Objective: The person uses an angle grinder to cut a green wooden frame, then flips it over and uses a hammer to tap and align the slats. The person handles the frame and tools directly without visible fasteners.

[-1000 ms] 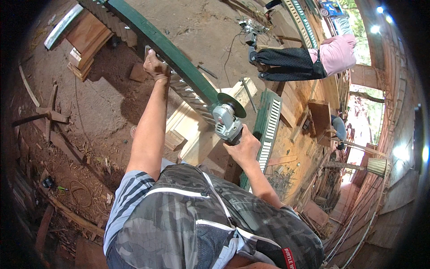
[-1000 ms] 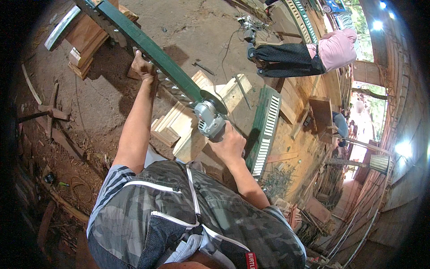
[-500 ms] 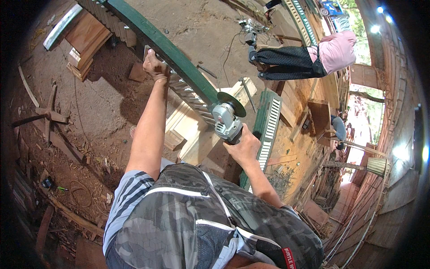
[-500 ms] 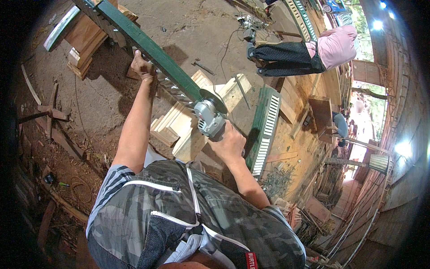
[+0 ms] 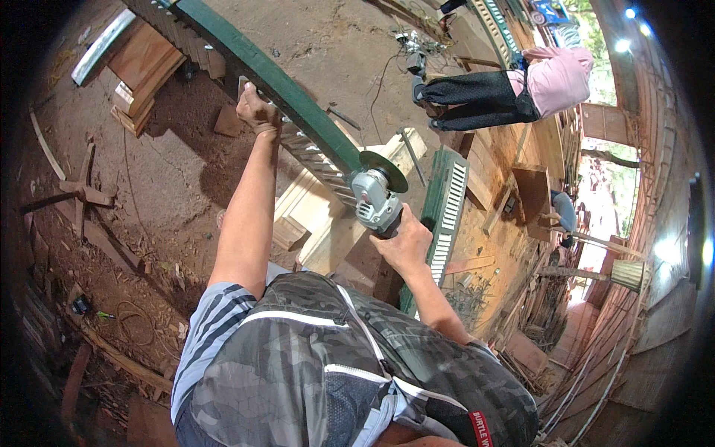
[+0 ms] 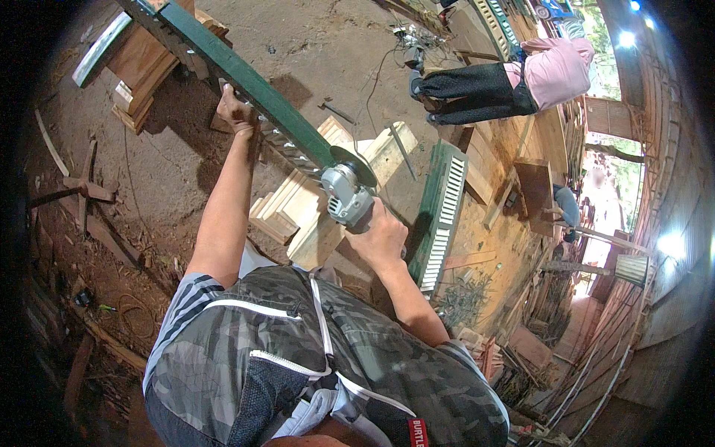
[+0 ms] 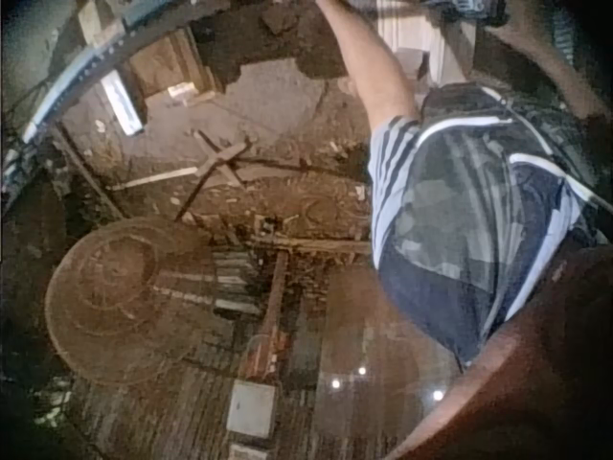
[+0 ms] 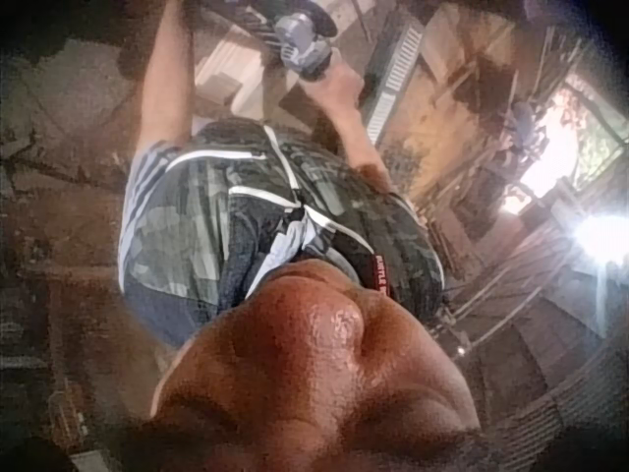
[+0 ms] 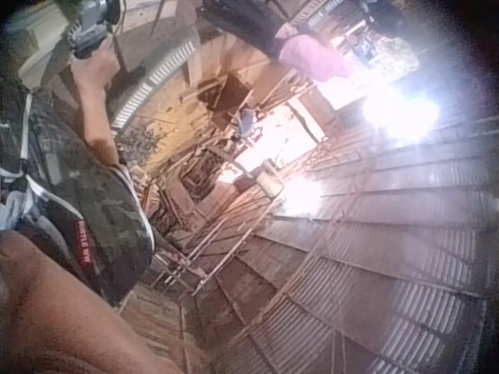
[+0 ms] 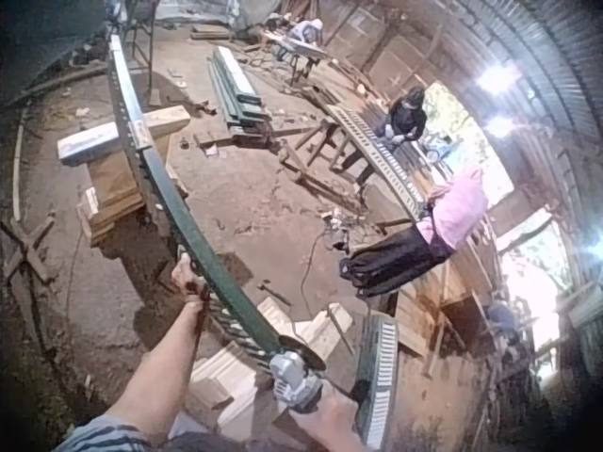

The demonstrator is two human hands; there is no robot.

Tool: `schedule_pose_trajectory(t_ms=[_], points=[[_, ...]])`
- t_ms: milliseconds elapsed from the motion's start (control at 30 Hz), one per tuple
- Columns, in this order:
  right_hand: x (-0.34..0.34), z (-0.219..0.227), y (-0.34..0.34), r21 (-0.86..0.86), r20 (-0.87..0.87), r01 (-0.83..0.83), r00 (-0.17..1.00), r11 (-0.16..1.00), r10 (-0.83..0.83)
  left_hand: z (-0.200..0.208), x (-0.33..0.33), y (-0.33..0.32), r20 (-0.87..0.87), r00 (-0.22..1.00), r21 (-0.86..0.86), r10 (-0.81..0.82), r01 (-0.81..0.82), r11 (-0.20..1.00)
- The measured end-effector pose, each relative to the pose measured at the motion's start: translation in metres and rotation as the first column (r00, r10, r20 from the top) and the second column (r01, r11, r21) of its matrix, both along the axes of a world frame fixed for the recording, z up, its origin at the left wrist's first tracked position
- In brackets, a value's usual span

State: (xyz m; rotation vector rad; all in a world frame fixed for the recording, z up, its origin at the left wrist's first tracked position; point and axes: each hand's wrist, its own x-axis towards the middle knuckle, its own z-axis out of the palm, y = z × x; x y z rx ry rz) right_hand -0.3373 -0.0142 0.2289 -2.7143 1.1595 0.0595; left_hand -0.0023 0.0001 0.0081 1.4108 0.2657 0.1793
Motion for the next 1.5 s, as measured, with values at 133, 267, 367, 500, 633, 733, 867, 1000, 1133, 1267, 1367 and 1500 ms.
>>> schedule_pose_trajectory(t_ms=[133,267,367,500,633,733,867,1000,1133,1267,1367,1500], points=[[0.001,0.001,0.0,-0.003,0.014,-0.015,1.0,1.0,0.015,-0.002,0.001,-0.001,0.031,0.999,0.026,0.011,-0.012,1.0],[0.001,0.0,0.001,-0.009,0.011,-0.006,1.0,1.0,0.006,0.004,-0.001,-0.001,-0.021,1.0,-0.024,0.005,-0.006,1.0],[0.003,0.001,0.001,0.008,0.03,-0.017,0.999,1.0,0.016,0.009,-0.001,-0.001,-0.095,0.995,-0.114,0.007,-0.018,0.993],[0.003,0.0,0.002,-0.005,0.018,-0.009,1.0,1.0,0.009,0.012,-0.002,0.001,-0.069,0.998,-0.09,0.0,-0.006,0.996],[0.001,-0.001,0.002,0.005,0.012,-0.003,1.0,1.0,0.003,0.012,-0.002,0.004,-0.015,1.0,-0.056,-0.009,0.008,0.998],[0.003,0.002,0.004,0.005,0.013,0.002,1.0,1.0,-0.002,0.015,-0.003,0.002,-0.05,0.999,-0.121,-0.01,0.004,0.993],[0.0,-0.001,0.002,-0.01,0.003,-0.01,1.0,1.0,0.01,0.001,0.0,0.001,0.021,1.0,-0.018,0.004,-0.004,1.0],[0.002,-0.001,0.002,-0.01,0.024,-0.004,1.0,1.0,0.004,0.0,0.0,-0.001,0.065,0.998,0.03,-0.004,0.002,1.0],[0.002,0.0,0.001,0.012,0.001,0.033,0.999,0.999,-0.033,0.011,-0.002,-0.002,-0.079,0.997,-0.07,0.011,-0.017,0.997],[-0.001,0.019,0.002,0.045,-0.004,0.135,0.991,0.99,-0.135,0.002,0.004,0.0,-0.084,0.996,-0.043,-0.014,0.011,0.999],[-0.034,0.023,-0.005,0.218,0.175,0.209,0.953,0.953,-0.249,0.009,-0.001,0.0,-0.128,0.992,-0.023,-0.009,0.007,1.0],[-0.05,0.04,-0.011,0.424,0.261,0.234,0.893,0.875,-0.366,0.005,0.003,0.0,-0.087,0.996,-0.061,0.013,-0.018,0.998]])
